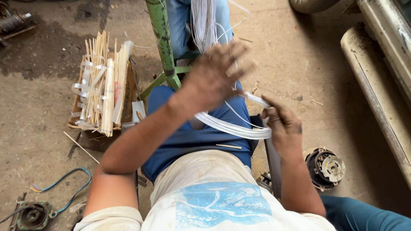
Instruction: The person winds white insulated wire onto a green manual winding machine using both hands. They repeatedly wrap the wire around the machine's arm, then remove the completed coil and set it aside. The person also uses a thin wooden stick to assist in guiding the wire during winding.
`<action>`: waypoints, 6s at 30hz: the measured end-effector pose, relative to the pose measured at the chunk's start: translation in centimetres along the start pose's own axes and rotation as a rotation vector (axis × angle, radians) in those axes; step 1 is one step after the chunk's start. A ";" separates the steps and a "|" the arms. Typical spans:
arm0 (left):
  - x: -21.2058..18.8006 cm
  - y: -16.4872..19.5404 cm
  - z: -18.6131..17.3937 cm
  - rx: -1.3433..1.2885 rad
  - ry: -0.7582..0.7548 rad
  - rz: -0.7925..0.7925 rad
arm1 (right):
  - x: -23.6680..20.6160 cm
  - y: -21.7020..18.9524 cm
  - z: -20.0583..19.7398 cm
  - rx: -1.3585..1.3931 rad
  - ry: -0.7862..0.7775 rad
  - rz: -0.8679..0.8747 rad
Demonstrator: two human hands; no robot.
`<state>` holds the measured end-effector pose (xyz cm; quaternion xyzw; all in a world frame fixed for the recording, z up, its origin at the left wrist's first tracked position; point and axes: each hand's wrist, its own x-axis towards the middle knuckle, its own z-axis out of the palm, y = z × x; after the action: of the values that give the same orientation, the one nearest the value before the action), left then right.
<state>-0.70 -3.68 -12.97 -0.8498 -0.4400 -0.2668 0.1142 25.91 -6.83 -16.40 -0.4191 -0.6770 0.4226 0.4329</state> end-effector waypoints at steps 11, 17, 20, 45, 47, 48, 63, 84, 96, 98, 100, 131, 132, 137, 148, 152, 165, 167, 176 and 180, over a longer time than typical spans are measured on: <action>-7.7 -3.5 -2.3 0.794 -0.123 0.265 | -0.4 0.3 -3.0 -0.332 0.254 -0.123; -10.6 0.9 -0.9 -0.125 -0.481 -0.020 | 0.3 -0.4 -2.5 -0.064 0.233 -0.079; -10.5 2.6 -2.9 -0.297 -0.468 -0.307 | 0.6 -0.8 -2.1 0.166 0.158 -0.049; -2.2 -1.2 1.8 0.272 0.267 0.121 | 4.0 -3.3 1.1 -0.258 -0.136 -0.294; -1.9 -1.2 2.1 0.305 0.268 0.163 | 4.8 -4.5 2.8 -0.648 -0.110 -0.386; -1.7 -1.1 2.2 0.295 0.264 0.128 | 5.3 -4.9 3.8 -0.815 -0.086 -0.411; -4.9 -2.8 0.9 0.208 0.401 -0.166 | 2.6 2.9 2.6 0.809 -0.321 0.027; -16.0 6.7 -1.4 -2.308 0.333 -0.775 | 0.0 8.9 5.8 0.255 -0.110 0.314; -16.9 5.9 -2.6 -1.805 0.483 -1.113 | 13.2 -4.9 16.5 -0.558 -0.490 -1.113; -17.0 4.4 -4.2 -1.734 0.448 -1.007 | 13.6 -4.8 17.5 -0.623 -0.406 -1.195; -16.7 2.7 -5.8 -1.862 0.329 -0.819 | 12.2 -4.1 18.7 -0.514 -0.152 -1.167; -11.9 -0.1 -4.9 -1.679 0.418 -0.377 | 3.6 4.9 9.1 -0.048 -0.505 -0.477; -11.6 0.0 -4.5 -1.704 0.408 -0.393 | 2.9 4.9 8.9 -0.118 -0.471 -0.524; -10.6 0.9 -3.7 -1.843 0.397 -0.346 | 2.0 4.2 8.8 -0.600 -0.251 -0.650; -12.6 -1.6 -3.0 -1.458 0.343 -0.464 | 0.7 5.5 8.0 -0.428 0.001 -0.601; -11.9 -2.3 -2.2 -1.533 0.367 -0.382 | 1.2 3.1 9.1 -0.436 -0.021 -0.650; -11.3 -1.2 -2.6 -1.577 0.272 -0.462 | 1.4 0.8 14.5 -0.182 -0.325 -0.546; -11.7 -1.2 -2.1 -1.561 0.331 -0.522 | 1.7 1.1 14.6 -0.209 -0.332 -0.520; -10.8 -0.4 -0.6 -1.637 0.446 -0.480 | 1.9 -1.0 13.7 -0.195 -0.195 -0.620; -11.0 0.0 -1.2 -1.632 0.376 -0.406 | 1.7 -1.0 13.6 -0.148 -0.256 -0.524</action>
<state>-6.30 -11.78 -18.05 -0.5125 -0.2278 -0.6510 -0.5115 12.48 -8.42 -18.75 -0.2040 -0.8402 0.2954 0.4064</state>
